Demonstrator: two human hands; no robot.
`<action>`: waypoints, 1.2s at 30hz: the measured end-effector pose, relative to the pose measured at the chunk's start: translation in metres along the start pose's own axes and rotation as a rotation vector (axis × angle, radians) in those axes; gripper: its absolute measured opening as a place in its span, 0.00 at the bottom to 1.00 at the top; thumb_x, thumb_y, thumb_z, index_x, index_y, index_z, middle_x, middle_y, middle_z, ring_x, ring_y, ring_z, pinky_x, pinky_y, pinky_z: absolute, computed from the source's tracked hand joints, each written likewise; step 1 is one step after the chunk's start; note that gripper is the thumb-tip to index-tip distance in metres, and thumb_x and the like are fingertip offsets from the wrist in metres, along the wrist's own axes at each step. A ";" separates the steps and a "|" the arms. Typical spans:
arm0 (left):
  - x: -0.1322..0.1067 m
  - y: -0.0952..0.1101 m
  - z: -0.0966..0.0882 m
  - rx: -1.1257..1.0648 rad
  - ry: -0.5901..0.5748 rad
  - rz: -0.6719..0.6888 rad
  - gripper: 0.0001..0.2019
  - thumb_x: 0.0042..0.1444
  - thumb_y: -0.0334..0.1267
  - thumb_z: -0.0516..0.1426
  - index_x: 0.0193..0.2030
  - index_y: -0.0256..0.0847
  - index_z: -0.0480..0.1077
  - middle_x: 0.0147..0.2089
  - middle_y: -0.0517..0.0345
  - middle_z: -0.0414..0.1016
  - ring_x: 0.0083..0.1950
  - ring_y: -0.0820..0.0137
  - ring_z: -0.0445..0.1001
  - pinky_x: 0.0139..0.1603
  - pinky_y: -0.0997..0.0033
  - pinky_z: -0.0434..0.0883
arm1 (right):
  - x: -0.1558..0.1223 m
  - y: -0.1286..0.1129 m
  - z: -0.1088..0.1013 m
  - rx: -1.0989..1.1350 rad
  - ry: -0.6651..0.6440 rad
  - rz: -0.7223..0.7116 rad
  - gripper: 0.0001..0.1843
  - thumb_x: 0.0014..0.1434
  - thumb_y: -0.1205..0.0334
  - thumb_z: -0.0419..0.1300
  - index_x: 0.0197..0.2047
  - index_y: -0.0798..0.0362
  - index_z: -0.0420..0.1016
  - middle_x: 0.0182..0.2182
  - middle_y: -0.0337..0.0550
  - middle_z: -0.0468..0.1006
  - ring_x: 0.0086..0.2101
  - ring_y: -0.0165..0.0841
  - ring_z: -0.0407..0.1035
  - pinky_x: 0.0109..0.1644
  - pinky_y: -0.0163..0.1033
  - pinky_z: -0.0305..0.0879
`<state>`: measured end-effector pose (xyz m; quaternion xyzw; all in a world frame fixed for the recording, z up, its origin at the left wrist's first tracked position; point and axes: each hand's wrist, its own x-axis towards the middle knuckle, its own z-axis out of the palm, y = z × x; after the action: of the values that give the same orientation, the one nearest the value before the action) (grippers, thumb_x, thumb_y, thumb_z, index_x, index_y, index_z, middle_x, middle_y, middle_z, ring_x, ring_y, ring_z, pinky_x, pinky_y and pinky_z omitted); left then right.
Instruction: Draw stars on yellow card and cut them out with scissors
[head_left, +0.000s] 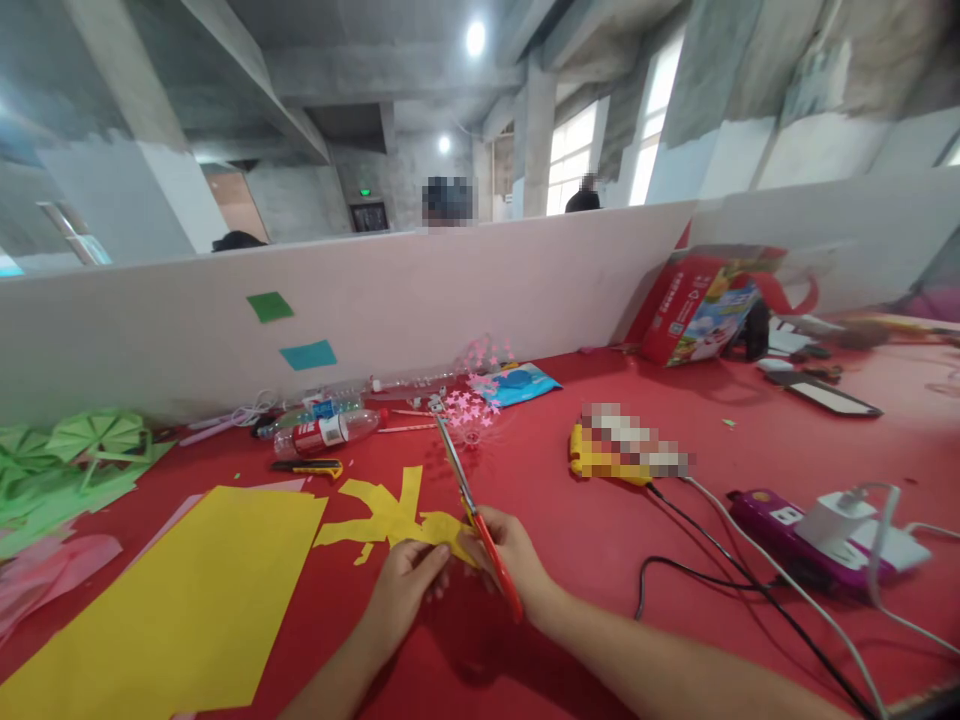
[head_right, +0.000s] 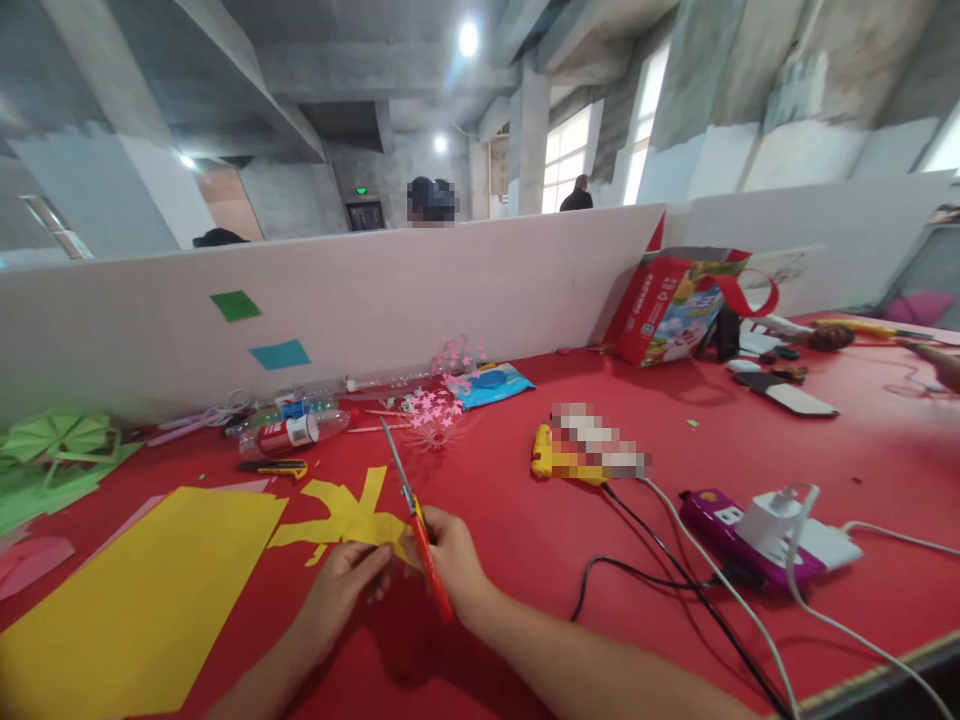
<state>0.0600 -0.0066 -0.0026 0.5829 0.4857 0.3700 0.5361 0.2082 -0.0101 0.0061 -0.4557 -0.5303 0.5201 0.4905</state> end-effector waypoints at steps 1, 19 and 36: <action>0.000 -0.002 0.000 0.004 0.025 -0.004 0.21 0.46 0.55 0.57 0.17 0.38 0.65 0.15 0.61 0.64 0.18 0.75 0.62 0.22 0.74 0.61 | 0.000 0.000 0.000 -0.002 -0.004 0.018 0.17 0.46 0.48 0.58 0.21 0.51 0.60 0.13 0.32 0.62 0.15 0.24 0.55 0.18 0.30 0.50; -0.013 0.002 -0.006 0.032 -0.018 -0.008 0.14 0.46 0.48 0.56 0.20 0.39 0.70 0.21 0.55 0.73 0.26 0.68 0.71 0.30 0.70 0.68 | -0.009 -0.011 -0.004 -0.106 -0.114 0.033 0.09 0.45 0.56 0.57 0.22 0.52 0.62 0.14 0.32 0.67 0.14 0.23 0.55 0.17 0.29 0.50; 0.010 0.002 -0.049 -0.092 0.584 0.290 0.19 0.54 0.48 0.51 0.18 0.40 0.65 0.18 0.61 0.67 0.21 0.74 0.65 0.25 0.74 0.63 | -0.011 -0.027 -0.013 -0.656 -0.159 -0.108 0.24 0.48 0.42 0.62 0.20 0.51 0.58 0.17 0.31 0.57 0.20 0.26 0.50 0.23 0.32 0.46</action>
<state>0.0168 0.0163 0.0062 0.4905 0.5136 0.6155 0.3418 0.2232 -0.0210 0.0323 -0.5186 -0.7293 0.3287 0.3018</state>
